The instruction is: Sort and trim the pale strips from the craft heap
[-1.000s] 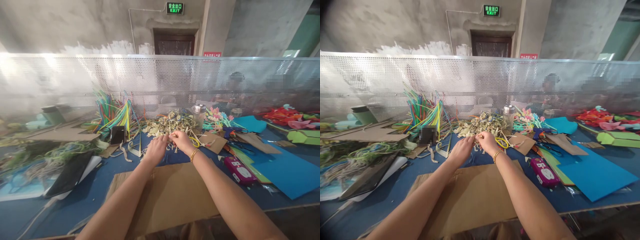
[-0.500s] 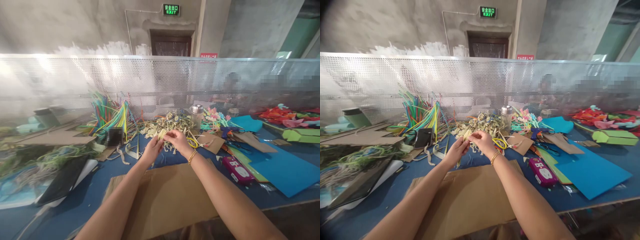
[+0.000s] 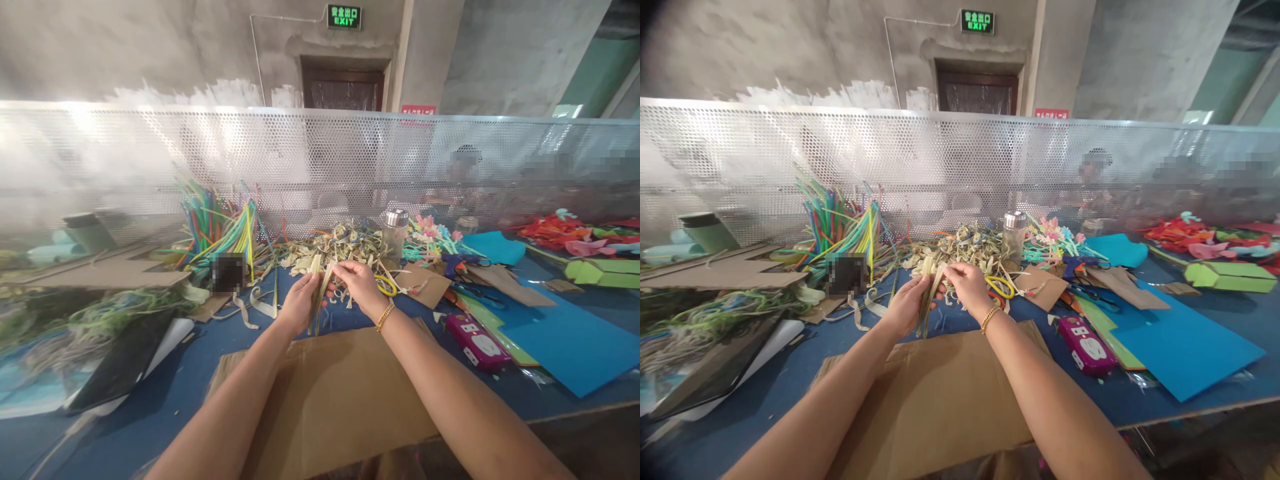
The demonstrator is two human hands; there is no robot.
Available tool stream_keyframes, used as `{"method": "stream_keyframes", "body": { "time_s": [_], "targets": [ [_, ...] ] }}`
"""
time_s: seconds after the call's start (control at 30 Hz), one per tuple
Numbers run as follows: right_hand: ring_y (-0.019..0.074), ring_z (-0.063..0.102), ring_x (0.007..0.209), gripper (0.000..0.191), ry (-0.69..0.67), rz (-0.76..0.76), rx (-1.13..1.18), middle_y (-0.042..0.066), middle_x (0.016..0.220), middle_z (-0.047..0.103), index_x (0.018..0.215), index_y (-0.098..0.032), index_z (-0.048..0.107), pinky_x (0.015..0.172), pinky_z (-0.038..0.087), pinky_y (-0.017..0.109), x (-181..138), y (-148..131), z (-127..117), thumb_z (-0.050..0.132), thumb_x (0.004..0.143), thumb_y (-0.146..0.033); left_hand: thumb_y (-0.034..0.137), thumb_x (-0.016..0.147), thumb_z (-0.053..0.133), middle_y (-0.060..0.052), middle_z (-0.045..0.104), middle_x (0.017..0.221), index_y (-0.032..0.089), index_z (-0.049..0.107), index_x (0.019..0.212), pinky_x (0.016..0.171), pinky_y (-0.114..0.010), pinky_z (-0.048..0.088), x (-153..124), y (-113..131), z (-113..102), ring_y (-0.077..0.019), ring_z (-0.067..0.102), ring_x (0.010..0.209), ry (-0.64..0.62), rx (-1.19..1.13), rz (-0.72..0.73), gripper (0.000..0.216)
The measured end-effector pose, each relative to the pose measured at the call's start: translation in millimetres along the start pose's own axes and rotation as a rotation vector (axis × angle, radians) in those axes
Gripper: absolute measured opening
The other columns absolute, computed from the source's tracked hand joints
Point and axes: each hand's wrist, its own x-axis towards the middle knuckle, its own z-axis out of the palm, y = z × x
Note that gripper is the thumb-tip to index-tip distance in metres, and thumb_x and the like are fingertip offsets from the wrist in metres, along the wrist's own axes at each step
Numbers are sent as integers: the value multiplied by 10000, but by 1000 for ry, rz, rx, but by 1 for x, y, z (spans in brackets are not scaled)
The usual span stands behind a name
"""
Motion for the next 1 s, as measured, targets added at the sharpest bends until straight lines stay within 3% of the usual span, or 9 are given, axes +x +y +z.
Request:
{"method": "stream_keyframes", "body": {
  "time_s": [0.17, 0.3, 0.4, 0.6, 0.83, 1.0],
  "targets": [
    [139, 553, 639, 257, 58, -33, -55, 10, 692, 639, 733, -179, 661, 612, 422, 246, 1, 2, 0, 646, 750, -435, 480, 752, 667, -5, 615, 738, 177, 566, 901, 472, -190, 394, 0, 1, 1, -101, 561, 594, -10, 41, 40, 353],
    [128, 514, 583, 277, 47, -17, -80, -9, 631, 600, 707, -183, 638, 556, 391, 237, 1, 2, 0, 624, 766, -453, 428, 750, 689, 17, 601, 736, 185, 532, 881, 462, -161, 377, 0, 1, 1, -74, 548, 581, -31, 60, 58, 318],
    [120, 475, 532, 307, 15, -16, -95, -21, 576, 546, 652, -191, 592, 508, 352, 232, -1, 0, -1, 570, 809, -454, 413, 771, 671, 3, 634, 775, 182, 541, 930, 466, -167, 407, 0, 2, 2, -88, 596, 599, -18, 86, 47, 309],
    [165, 576, 632, 272, -22, -20, -167, 20, 670, 642, 695, -192, 624, 572, 416, 255, -1, -4, -1, 551, 824, -420, 367, 741, 713, -33, 688, 895, 179, 561, 997, 518, -188, 477, 0, 2, 1, -130, 672, 693, 7, 49, 23, 352],
    [145, 500, 583, 361, -44, -141, -322, -6, 553, 531, 541, -199, 508, 549, 362, 254, -2, -9, -1, 507, 853, -380, 374, 685, 769, -22, 695, 826, 172, 588, 939, 467, -172, 427, 2, 1, 0, -110, 638, 625, 26, 53, 21, 372],
    [158, 585, 643, 238, -60, -101, -231, 10, 659, 645, 655, -208, 624, 599, 430, 258, -3, -8, 1, 586, 811, -385, 388, 680, 771, -13, 682, 785, 169, 604, 916, 462, -172, 414, 2, 1, -1, -106, 618, 605, 31, 72, 52, 362]
  ]
}}
